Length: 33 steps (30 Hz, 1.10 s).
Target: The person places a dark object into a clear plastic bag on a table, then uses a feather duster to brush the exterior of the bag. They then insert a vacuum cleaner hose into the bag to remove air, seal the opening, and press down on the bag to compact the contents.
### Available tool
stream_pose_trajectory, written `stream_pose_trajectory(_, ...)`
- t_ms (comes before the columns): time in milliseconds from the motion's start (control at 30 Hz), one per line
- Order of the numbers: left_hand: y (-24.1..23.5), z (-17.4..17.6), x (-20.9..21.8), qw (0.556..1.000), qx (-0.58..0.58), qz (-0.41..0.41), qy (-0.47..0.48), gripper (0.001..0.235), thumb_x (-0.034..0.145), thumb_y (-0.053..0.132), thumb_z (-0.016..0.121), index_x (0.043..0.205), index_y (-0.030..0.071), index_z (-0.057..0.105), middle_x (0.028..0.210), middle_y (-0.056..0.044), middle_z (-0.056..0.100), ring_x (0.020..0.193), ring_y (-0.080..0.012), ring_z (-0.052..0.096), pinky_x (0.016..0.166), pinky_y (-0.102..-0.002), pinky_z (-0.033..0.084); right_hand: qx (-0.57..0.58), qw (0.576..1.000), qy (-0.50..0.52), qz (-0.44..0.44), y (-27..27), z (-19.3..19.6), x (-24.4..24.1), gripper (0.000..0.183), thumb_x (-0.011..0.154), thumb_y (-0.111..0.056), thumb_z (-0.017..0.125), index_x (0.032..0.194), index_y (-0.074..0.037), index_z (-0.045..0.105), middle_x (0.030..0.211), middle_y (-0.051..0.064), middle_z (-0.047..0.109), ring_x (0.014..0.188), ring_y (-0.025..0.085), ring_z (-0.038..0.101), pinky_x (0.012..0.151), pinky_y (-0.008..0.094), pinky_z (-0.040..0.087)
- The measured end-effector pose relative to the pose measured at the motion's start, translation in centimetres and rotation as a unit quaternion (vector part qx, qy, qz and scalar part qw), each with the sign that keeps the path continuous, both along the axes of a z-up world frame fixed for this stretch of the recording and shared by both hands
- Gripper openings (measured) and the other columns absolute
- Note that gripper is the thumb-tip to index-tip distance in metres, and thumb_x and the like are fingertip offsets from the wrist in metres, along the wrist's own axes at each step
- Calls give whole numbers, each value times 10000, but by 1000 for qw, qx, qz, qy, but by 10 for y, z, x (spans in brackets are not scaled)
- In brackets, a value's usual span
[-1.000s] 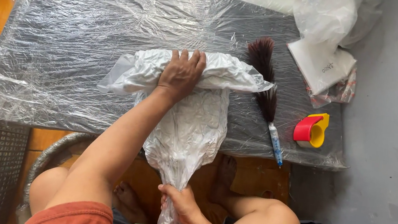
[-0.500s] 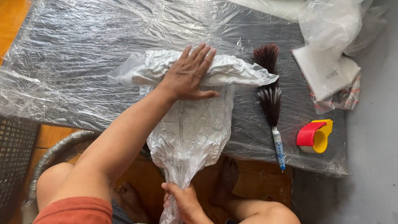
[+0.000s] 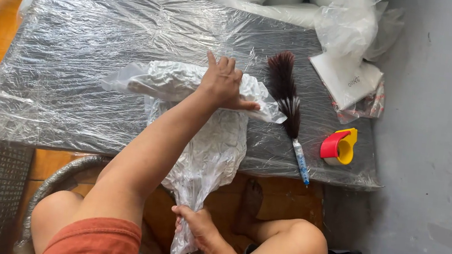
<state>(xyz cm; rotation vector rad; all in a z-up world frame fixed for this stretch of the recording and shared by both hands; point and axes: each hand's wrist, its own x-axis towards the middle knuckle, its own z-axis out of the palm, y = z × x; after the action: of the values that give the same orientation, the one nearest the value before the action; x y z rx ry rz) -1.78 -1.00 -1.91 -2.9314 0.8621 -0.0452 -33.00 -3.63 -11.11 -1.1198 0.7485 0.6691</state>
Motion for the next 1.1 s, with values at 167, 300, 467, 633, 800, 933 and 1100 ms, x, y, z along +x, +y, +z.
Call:
stream_pose_trajectory(167, 15, -16, -18, 994, -81, -70, 22, 1527, 510, 1107, 526, 1506, -41, 384, 1583, -269, 353, 1404, -538, 355, 1062, -774, 276, 3, 1000, -13, 1, 1, -2, 0, 129, 874, -104, 715, 894, 24, 715, 662, 74, 599, 539, 140, 524, 552, 256, 469)
stream_pose_trajectory(300, 17, -28, -28, 992, -106, -64, 1, 1536, 474, 1059, 683, 1541, 5, 352, 1521, -280, 441, 1390, -519, 392, 1112, -729, 260, 31, 999, -11, -13, 0, -6, -4, 90, 879, -75, 704, 904, 9, 685, 668, 76, 585, 530, 144, 520, 525, 262, 451)
stream_pose_trajectory(467, 10, -55, -16, 989, -47, -53, -134, 1266, 715, 1006, 529, 1504, 20, 428, 1469, -237, 539, 1297, -452, 553, 1058, -642, 431, 20, 1000, -3, -10, -1, -5, -2, 112, 879, -72, 695, 929, 24, 667, 666, 85, 581, 528, 153, 517, 528, 279, 462)
stream_pose_trajectory(633, 5, -79, 0, 971, -106, -30, -210, 1083, 693, 841, 708, 1359, 2, 542, 1227, -168, 665, 1048, -342, 660, 985, -557, 494, 30, 999, -14, -22, -4, -14, -7, 119, 872, -58, 705, 932, 38, 667, 660, 100, 583, 521, 171, 518, 513, 295, 461)
stream_pose_trajectory(800, -2, -80, 9, 940, -179, 4, -292, 494, 845, 383, 738, 1137, 4, 619, 881, -88, 673, 713, -233, 622, 784, -433, 526, 28, 999, -2, -25, -6, -11, -3, 154, 878, -58, 706, 989, 36, 657, 656, 99, 576, 510, 167, 502, 501, 289, 445)
stream_pose_trajectory(933, 5, -58, 11, 982, -155, -17, -103, 1288, 614, 971, 656, 1394, -30, 437, 1234, -187, 614, 1093, -332, 573, 983, -551, 403, 24, 1000, -2, -17, -5, -8, -1, 144, 876, -72, 709, 965, 34, 669, 666, 94, 580, 520, 162, 507, 511, 282, 449)
stream_pose_trajectory(1100, 53, 4, 17, 938, -282, -43, 197, 887, 969, 694, 120, 1585, 65, 229, 1606, -221, 313, 1448, -358, 315, 1175, -497, 313, 5, 1000, 4, -5, -3, 0, 0, 162, 878, -83, 704, 986, 37, 695, 669, 87, 588, 525, 150, 518, 518, 262, 457)
